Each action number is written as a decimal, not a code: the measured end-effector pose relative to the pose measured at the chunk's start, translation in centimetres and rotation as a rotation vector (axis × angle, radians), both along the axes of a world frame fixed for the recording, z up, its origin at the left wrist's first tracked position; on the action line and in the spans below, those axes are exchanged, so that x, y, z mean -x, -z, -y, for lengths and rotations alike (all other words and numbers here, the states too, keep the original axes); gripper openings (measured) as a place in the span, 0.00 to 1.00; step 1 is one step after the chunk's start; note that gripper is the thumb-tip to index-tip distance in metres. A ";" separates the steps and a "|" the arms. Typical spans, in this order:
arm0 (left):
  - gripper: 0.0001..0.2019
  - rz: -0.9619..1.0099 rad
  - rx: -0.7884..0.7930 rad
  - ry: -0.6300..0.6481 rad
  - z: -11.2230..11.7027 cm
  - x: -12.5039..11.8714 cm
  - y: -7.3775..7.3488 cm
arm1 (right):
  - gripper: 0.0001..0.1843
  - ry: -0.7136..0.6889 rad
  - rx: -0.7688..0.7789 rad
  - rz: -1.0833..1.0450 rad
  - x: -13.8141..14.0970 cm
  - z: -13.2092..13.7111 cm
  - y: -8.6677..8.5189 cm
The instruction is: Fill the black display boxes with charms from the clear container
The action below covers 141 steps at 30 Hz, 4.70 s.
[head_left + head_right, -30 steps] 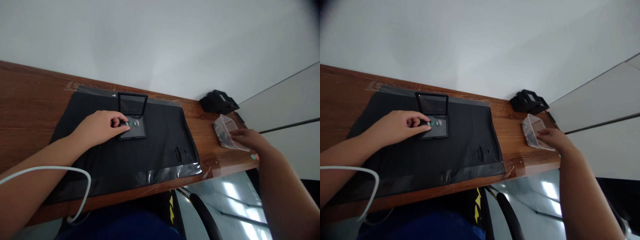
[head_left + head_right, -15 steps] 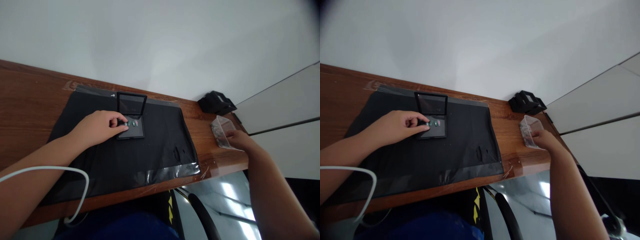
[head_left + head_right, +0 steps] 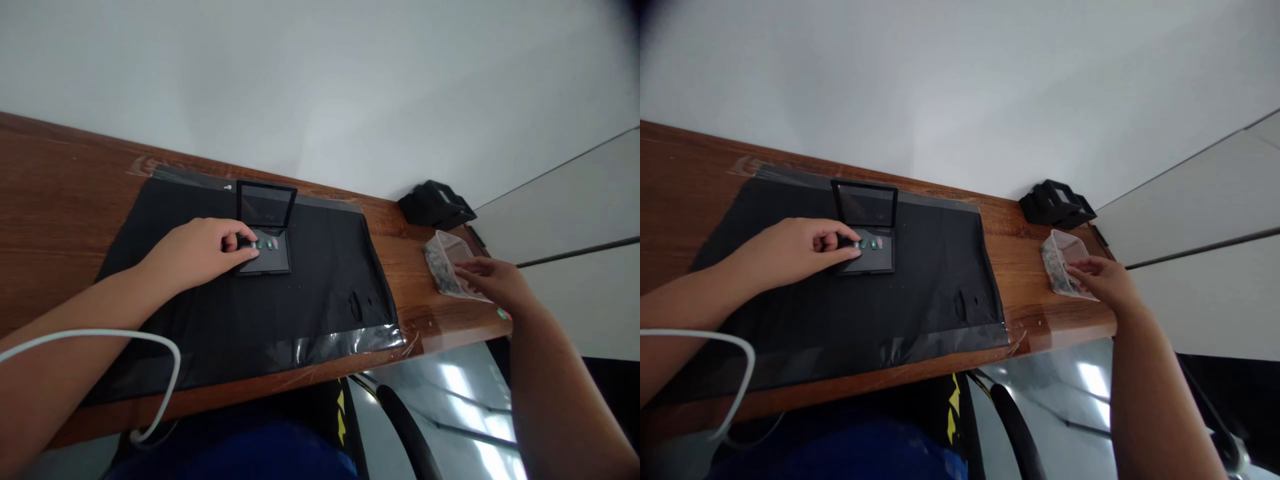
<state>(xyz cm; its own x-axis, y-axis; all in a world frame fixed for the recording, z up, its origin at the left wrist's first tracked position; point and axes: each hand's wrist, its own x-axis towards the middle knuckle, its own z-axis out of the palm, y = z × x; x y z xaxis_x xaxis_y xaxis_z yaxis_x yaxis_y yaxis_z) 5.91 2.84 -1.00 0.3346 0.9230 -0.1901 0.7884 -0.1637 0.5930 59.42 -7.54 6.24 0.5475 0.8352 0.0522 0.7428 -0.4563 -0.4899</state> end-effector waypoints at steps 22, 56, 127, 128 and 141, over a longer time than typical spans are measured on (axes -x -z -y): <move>0.22 -0.142 -0.114 -0.097 0.9 -0.3 -0.7 | 0.19 -0.801 -0.220 -0.997 25.0 -5.7 1.0; 0.10 0.513 -0.706 0.264 3.2 -2.0 -1.1 | 0.19 -0.891 -0.032 -1.426 28.8 -8.1 5.3; 0.11 0.599 -0.370 -0.034 3.7 -2.5 -0.8 | 0.17 -0.761 -0.418 -0.925 30.3 -6.1 5.9; 0.11 0.611 -0.369 -0.026 3.7 -2.5 -0.8 | 0.18 -0.757 -0.411 -0.933 30.3 -6.1 5.9; 0.11 0.532 -0.467 -0.008 3.6 -2.3 -0.7 | 0.22 -0.713 -0.391 -0.988 30.0 -6.4 5.9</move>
